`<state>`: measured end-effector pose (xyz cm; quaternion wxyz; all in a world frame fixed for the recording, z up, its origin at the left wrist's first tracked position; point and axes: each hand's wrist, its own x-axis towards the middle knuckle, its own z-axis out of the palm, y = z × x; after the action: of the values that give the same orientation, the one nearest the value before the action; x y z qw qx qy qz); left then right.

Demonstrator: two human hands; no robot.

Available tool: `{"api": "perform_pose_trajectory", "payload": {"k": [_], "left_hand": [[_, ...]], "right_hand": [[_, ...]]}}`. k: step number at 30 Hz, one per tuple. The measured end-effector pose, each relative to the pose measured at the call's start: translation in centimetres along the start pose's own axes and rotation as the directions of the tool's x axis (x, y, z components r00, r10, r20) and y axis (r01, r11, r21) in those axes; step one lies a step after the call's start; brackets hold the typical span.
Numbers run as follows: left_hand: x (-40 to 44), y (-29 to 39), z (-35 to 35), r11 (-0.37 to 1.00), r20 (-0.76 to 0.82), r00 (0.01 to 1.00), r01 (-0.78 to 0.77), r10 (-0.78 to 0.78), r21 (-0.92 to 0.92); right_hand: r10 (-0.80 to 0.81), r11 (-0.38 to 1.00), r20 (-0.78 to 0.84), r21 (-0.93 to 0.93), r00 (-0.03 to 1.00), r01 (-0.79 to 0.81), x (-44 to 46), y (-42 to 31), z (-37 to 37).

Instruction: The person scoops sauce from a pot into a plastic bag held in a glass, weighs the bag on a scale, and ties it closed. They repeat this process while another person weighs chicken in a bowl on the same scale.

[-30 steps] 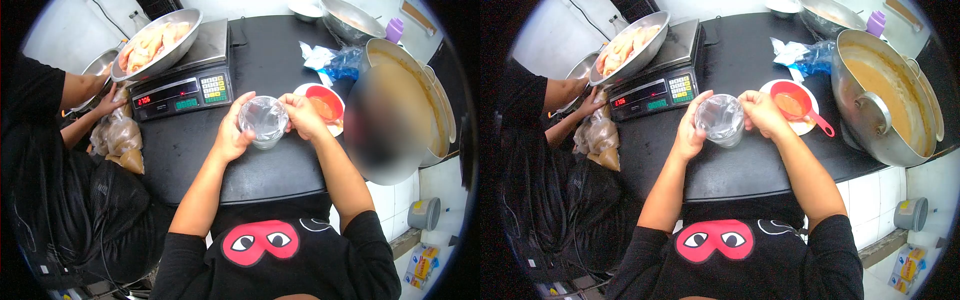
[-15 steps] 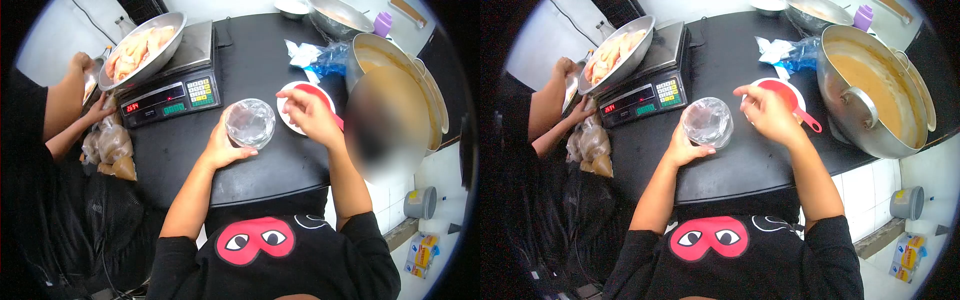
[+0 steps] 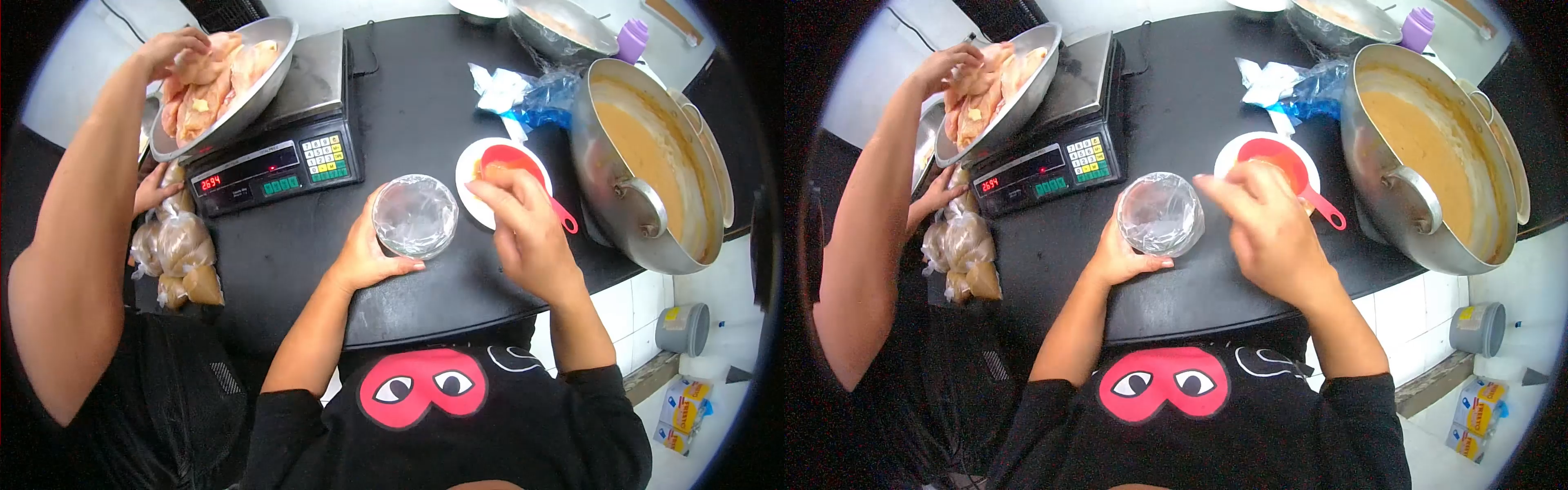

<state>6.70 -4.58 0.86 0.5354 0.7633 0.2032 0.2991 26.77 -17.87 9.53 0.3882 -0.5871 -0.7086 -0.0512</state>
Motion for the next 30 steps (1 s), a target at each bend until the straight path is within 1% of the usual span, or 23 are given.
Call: {"api": "perform_pose_trajectory", "payload": {"k": [1,3,4,5,6,8,9,11,12,13,14,15,17,19,21,22,24,25,28,30], "left_hand": [[-0.1,0.2,0.0,1.000,0.006,1.000,-0.002,0.002,0.012],[0.2,0.5,0.0,0.999,0.014,1.000,-0.007,0.007,0.043],[0.3,0.2,-0.2,0.993,0.024,0.999,-0.047,0.045,0.111],[0.2,0.0,-0.1,0.997,0.022,1.000,-0.020,0.019,0.078],[0.1,-0.1,-0.1,0.999,0.023,1.000,0.006,-0.007,0.044],[-0.1,-0.3,-0.2,0.997,0.011,1.000,0.009,-0.010,0.077],[-0.1,-0.4,0.0,0.996,0.007,1.000,0.011,-0.012,0.088],[-0.1,0.1,0.0,0.999,0.018,1.000,-0.003,0.003,0.043],[0.0,0.3,-0.2,1.000,0.026,1.000,-0.013,0.013,0.022],[-0.1,0.4,-0.4,0.993,0.048,0.999,-0.030,0.025,0.114],[0.0,0.5,-0.5,0.993,0.047,0.999,-0.017,0.012,0.115],[-0.1,0.5,-0.4,0.993,0.047,0.999,-0.002,-0.003,0.115],[-0.1,0.5,-0.3,0.995,0.046,0.998,0.027,-0.031,0.097],[-0.1,0.0,0.0,0.997,0.042,0.998,0.049,-0.052,0.065],[0.0,-0.3,0.3,0.998,0.048,0.998,0.041,-0.039,-0.046],[-0.1,-0.3,0.3,0.995,0.045,0.998,0.036,-0.032,-0.095],[-0.1,-0.3,0.2,1.000,0.036,0.999,0.000,0.000,0.014],[-0.1,-0.3,0.0,0.997,0.033,0.999,-0.019,0.016,0.071],[-0.1,0.3,0.0,0.994,0.036,0.998,0.044,-0.048,0.096],[-0.1,0.2,0.1,0.996,0.037,0.998,0.041,-0.045,0.083]], "right_hand": [[-0.056,0.997,0.063,-0.049,0.996,0.059,0.8,-0.8,-0.4],[-0.133,0.989,0.179,-0.038,0.975,0.142,1.6,-2.3,1.0],[-0.175,0.982,0.233,-0.031,0.957,0.187,1.8,-2.6,1.5],[-0.163,0.983,0.480,0.008,0.862,0.182,1.7,-2.1,1.9],[-0.171,0.984,0.488,0.037,0.856,0.176,1.8,-1.9,2.0],[-0.182,0.983,0.506,0.086,0.843,0.161,2.4,-1.8,1.4],[-0.175,0.984,0.409,0.098,0.895,0.147,2.7,-1.8,0.5],[-0.138,0.986,0.203,0.118,0.969,0.116,3.0,-1.9,-2.2],[-0.093,0.995,0.107,0.056,0.990,0.087,2.3,-1.4,-3.2],[-0.006,1.000,0.092,-0.013,0.996,0.007,1.5,-0.6,-4.1],[0.078,0.994,0.071,-0.081,0.994,-0.072,0.6,0.2,-4.9],[0.206,0.966,0.093,-0.176,0.974,-0.188,-0.6,1.2,-5.3],[0.458,0.842,0.098,-0.366,0.884,-0.396,-2.9,2.7,-5.3],[0.487,0.796,0.074,-0.448,0.870,-0.408,-4.0,3.4,-5.0],[0.501,0.760,0.054,-0.505,0.864,-0.409,-4.7,4.1,-4.3],[0.512,0.754,0.042,-0.500,0.858,-0.426,-5.0,4.3,-3.9],[0.515,0.762,0.028,-0.474,0.857,-0.442,-5.1,4.6,-2.9],[0.482,0.767,0.040,-0.503,0.875,-0.399,-5.2,4.8,-2.5],[0.469,0.751,0.030,-0.539,0.883,-0.381,-5.7,5.5,-1.8],[0.476,0.754,0.031,-0.528,0.879,-0.390,-6.3,5.9,-1.2]]}}
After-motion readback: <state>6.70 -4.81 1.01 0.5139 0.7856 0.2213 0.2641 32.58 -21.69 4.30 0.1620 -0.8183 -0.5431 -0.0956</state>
